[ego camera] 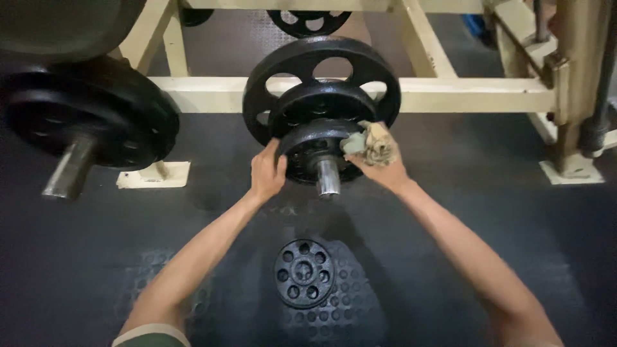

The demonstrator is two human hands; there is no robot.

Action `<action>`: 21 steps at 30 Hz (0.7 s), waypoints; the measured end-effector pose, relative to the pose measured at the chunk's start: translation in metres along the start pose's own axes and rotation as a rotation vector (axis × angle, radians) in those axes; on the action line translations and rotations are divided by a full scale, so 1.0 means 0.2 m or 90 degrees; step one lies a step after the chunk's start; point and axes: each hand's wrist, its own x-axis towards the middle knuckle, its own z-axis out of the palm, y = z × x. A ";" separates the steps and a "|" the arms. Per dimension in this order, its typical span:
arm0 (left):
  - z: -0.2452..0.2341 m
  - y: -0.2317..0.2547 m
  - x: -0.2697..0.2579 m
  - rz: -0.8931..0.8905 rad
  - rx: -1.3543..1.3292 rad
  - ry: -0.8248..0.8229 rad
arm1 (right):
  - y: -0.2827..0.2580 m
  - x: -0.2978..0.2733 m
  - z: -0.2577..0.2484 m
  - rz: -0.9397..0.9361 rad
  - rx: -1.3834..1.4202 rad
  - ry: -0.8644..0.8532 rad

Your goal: Cleaning a weight plate with a cloth.

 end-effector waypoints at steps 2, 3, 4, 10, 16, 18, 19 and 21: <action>-0.13 0.23 0.19 0.037 -0.050 0.021 | 0.19 0.11 -0.09 -0.257 -0.172 0.026; -0.18 0.34 0.30 0.075 -0.106 0.046 | 0.28 0.18 -0.13 -0.515 -0.354 0.051; -0.18 0.41 0.37 0.075 -0.109 0.044 | 0.25 0.16 -0.12 -0.513 -0.356 0.055; -0.24 0.70 0.58 0.110 0.001 -0.174 | 0.07 0.10 -0.03 -0.538 -0.485 -0.005; -0.19 0.56 0.53 0.106 -0.062 -0.131 | 0.29 0.26 -0.12 -0.577 -0.433 -0.026; -0.17 0.50 0.50 0.100 -0.110 -0.074 | 0.36 0.29 -0.11 -0.586 -0.429 0.062; -0.17 0.47 0.47 0.092 -0.103 -0.071 | 0.39 0.31 -0.11 -0.585 -0.423 0.053; -0.14 0.43 0.44 0.078 -0.131 -0.027 | 0.44 0.34 -0.14 -0.563 -0.457 0.020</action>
